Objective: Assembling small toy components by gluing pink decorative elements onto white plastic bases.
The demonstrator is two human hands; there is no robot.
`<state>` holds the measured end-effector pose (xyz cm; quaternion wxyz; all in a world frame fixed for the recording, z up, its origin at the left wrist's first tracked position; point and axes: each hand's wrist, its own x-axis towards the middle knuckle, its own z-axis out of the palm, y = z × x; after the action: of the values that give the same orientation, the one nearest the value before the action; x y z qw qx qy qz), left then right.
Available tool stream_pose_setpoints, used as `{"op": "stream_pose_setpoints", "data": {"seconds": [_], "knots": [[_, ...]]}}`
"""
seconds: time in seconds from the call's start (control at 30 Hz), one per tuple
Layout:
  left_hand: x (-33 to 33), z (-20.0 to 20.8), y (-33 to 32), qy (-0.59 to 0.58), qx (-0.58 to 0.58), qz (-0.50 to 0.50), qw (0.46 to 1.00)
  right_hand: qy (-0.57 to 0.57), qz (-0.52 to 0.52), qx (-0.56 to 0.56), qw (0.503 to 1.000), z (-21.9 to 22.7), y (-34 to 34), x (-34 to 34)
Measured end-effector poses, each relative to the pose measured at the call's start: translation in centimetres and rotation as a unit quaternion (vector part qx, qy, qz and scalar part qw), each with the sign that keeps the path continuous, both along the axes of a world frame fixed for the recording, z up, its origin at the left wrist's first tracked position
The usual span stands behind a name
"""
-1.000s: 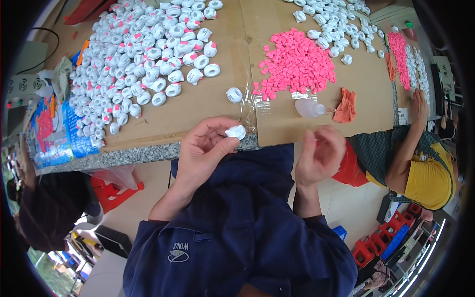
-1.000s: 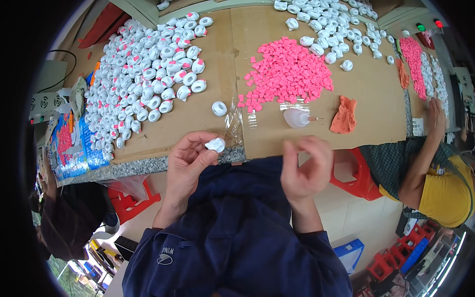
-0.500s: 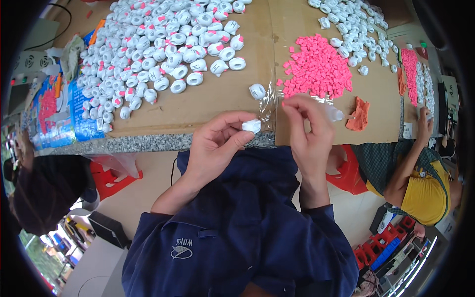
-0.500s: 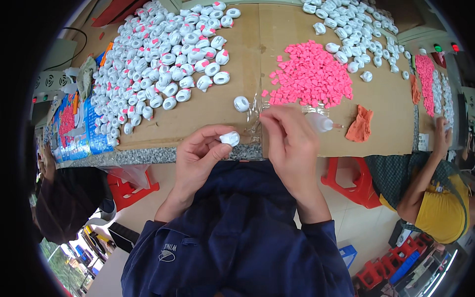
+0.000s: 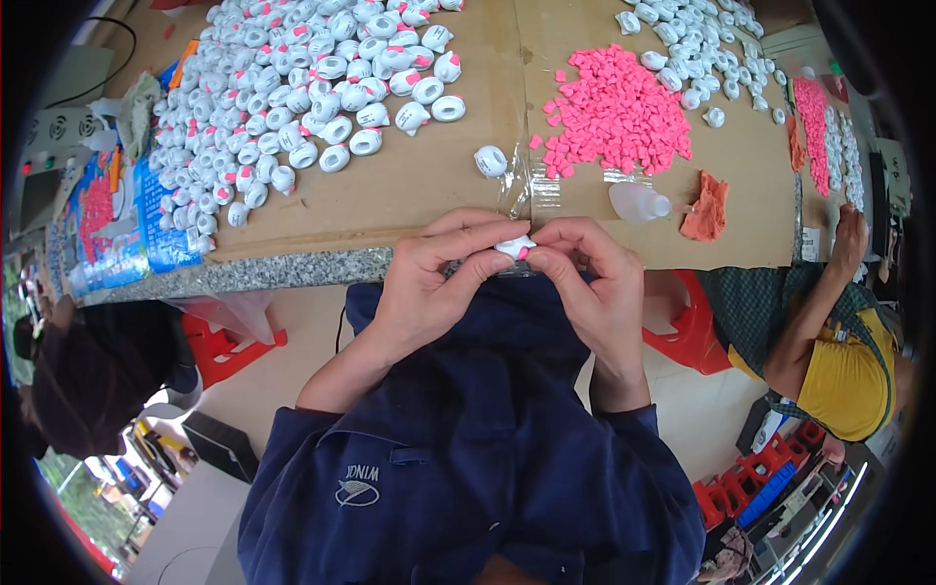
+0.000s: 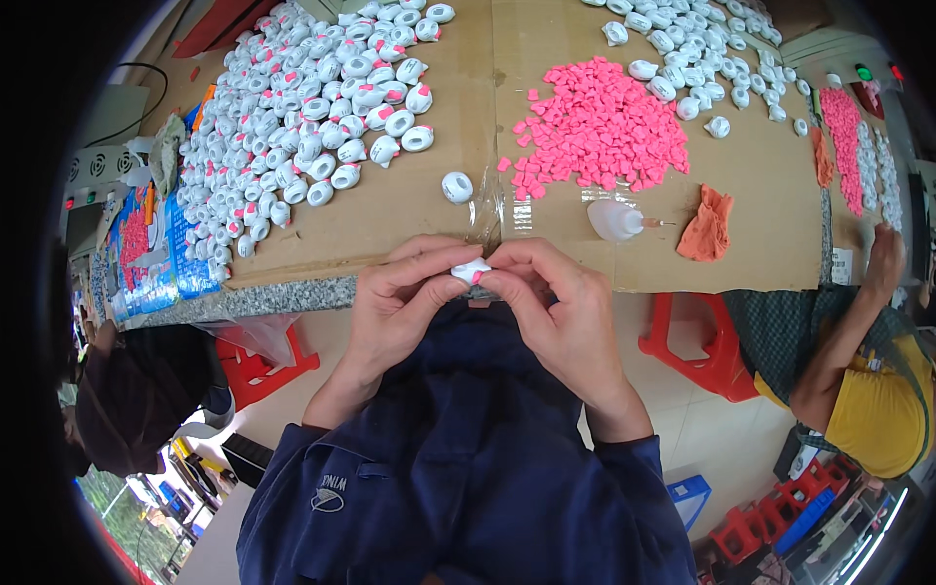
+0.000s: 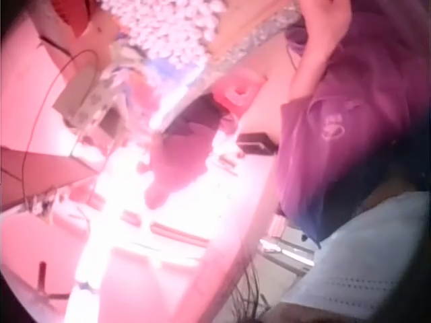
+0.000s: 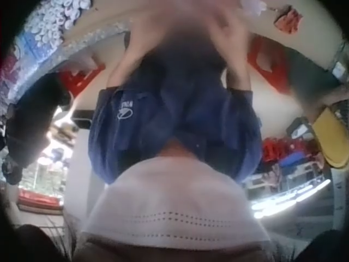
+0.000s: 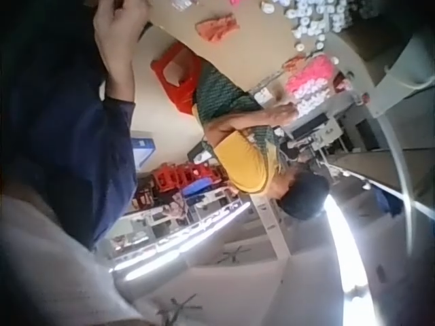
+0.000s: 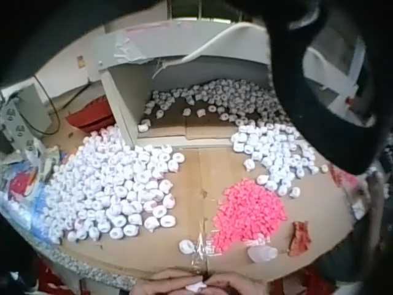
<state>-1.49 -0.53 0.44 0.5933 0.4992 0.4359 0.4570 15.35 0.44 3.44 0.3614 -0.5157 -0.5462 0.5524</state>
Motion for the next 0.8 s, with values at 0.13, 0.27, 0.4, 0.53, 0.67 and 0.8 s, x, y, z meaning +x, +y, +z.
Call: {"op": "stream_pose_setpoints", "data": {"seconds": [0.13, 0.27, 0.4, 0.53, 0.67, 0.8], "knots": [[0.3, 0.4, -0.1, 0.073, 0.059, 0.027, 0.995, -0.018, -0.008, 0.064, 0.998, -1.1, -0.1, 0.0], [0.3, 0.2, -0.3, 0.098, 0.113, 0.047, 0.988, 0.039, -0.043, 0.071, 0.996, -2.4, -0.5, -0.2], [0.3, 0.4, -0.5, 0.091, 0.086, 0.059, 0.990, 0.032, -0.038, 0.079, 0.996, -2.2, -0.4, -0.3], [0.5, 0.6, -0.4, 0.151, 0.155, 0.074, 0.974, 0.027, -0.050, 0.106, 0.993, -2.4, -0.4, -0.6], [0.3, 0.3, -0.4, 0.157, 0.178, 0.075, 0.969, -0.013, -0.061, 0.212, 0.975, -3.3, -0.5, -1.1], [0.1, 0.5, -0.4, 0.169, 0.181, 0.077, 0.966, -0.005, -0.068, 0.207, 0.976, -3.9, -0.6, -1.4]]}}
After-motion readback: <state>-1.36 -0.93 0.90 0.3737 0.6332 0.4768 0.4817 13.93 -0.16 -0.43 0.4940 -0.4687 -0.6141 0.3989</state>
